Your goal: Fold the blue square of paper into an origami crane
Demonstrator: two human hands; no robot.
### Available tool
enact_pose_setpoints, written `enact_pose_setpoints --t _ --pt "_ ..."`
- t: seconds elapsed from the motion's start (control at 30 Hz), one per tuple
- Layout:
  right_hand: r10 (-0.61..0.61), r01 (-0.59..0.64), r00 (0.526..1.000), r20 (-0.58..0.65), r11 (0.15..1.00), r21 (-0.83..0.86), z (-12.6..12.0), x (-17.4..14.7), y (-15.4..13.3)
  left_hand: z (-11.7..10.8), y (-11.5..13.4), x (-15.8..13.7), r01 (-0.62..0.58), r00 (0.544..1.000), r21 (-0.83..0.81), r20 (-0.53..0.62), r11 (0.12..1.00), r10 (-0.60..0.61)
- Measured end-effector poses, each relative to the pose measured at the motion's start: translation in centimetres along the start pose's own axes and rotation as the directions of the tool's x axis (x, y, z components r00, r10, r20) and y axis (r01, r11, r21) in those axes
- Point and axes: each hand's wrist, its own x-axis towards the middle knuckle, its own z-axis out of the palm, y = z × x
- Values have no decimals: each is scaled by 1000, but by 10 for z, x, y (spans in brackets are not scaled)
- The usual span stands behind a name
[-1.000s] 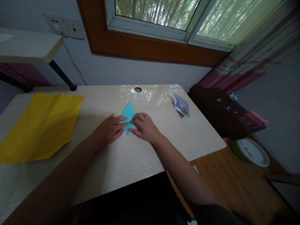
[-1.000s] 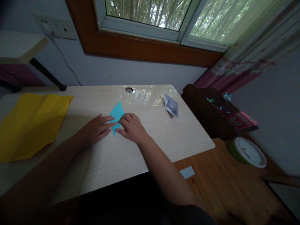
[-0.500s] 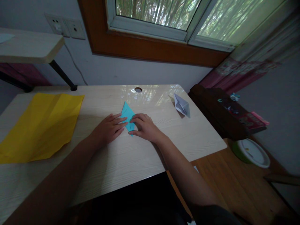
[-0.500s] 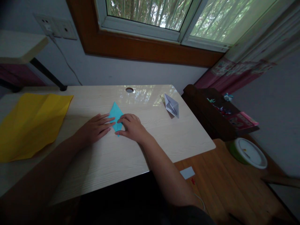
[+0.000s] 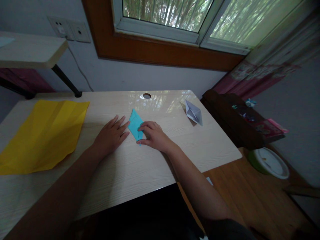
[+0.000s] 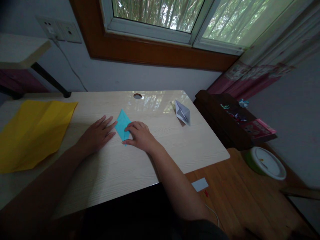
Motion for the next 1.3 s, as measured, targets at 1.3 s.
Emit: enact_pose_setpoints --t 1.3 --pt "48 -45 998 -31 994 98 7 10 -14 -3 3 13 -121 992 -314 -10 942 125"
